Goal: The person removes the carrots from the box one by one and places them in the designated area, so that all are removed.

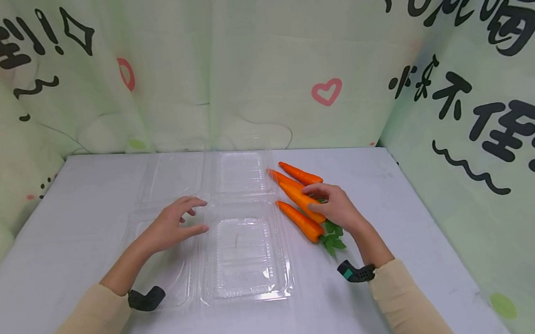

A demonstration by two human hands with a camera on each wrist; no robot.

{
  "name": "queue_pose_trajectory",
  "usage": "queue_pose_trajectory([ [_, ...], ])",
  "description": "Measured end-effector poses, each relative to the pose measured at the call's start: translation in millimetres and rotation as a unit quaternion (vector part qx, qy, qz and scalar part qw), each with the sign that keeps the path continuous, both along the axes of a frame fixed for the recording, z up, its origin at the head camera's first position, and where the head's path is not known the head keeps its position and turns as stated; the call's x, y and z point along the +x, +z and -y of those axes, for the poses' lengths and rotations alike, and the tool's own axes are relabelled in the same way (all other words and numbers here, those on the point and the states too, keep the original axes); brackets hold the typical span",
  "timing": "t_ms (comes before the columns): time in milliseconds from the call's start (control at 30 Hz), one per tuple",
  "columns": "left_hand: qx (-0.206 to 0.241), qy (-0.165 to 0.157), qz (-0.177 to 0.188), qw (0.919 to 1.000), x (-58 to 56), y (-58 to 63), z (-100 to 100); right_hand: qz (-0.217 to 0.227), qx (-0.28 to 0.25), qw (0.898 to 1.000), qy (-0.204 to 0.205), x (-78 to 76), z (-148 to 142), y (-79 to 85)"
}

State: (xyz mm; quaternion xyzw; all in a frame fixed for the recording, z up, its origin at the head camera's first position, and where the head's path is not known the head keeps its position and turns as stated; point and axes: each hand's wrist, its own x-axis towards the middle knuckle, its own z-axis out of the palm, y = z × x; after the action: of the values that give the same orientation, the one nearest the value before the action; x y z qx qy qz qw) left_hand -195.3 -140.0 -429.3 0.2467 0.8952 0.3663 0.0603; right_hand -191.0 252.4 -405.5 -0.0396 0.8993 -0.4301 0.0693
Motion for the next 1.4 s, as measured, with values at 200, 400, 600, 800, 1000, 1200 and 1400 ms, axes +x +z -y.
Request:
queue_pose_trajectory([
  [200,-0.006,0.005,0.005,1.0,-0.5,-1.3,0,0.003,0.014,1.0,-0.007,-2.5,2,-5.4],
  [400,-0.005,0.003,0.006,1.0,-0.2,-1.7,0,-0.003,0.026,1.0,-0.009,-3.7,2,-9.1],
  [600,-0.005,0.002,0.007,1.0,-0.1,-1.3,1,-0.01,0.028,1.0,-0.009,-5.4,1,-14.4],
  [800,-0.005,0.003,0.01,0.9999,0.1,-0.7,1,-0.019,0.032,0.999,-0.004,-6.4,1,-18.1],
  [1000,-0.002,0.004,0.009,1.0,0.1,-1.1,1,-0.02,0.034,0.999,-0.001,-8.3,-1,-23.0],
  [1200,-0.003,0.003,-0.001,1.0,-0.3,-1.7,1,-0.018,0.018,1.0,-0.002,-8.5,-1,-25.2],
  [1400,-0.007,0.006,0.001,1.0,-1.0,-2.5,1,-0.003,0.013,1.0,-0.006,-8.2,0,-25.1],
])
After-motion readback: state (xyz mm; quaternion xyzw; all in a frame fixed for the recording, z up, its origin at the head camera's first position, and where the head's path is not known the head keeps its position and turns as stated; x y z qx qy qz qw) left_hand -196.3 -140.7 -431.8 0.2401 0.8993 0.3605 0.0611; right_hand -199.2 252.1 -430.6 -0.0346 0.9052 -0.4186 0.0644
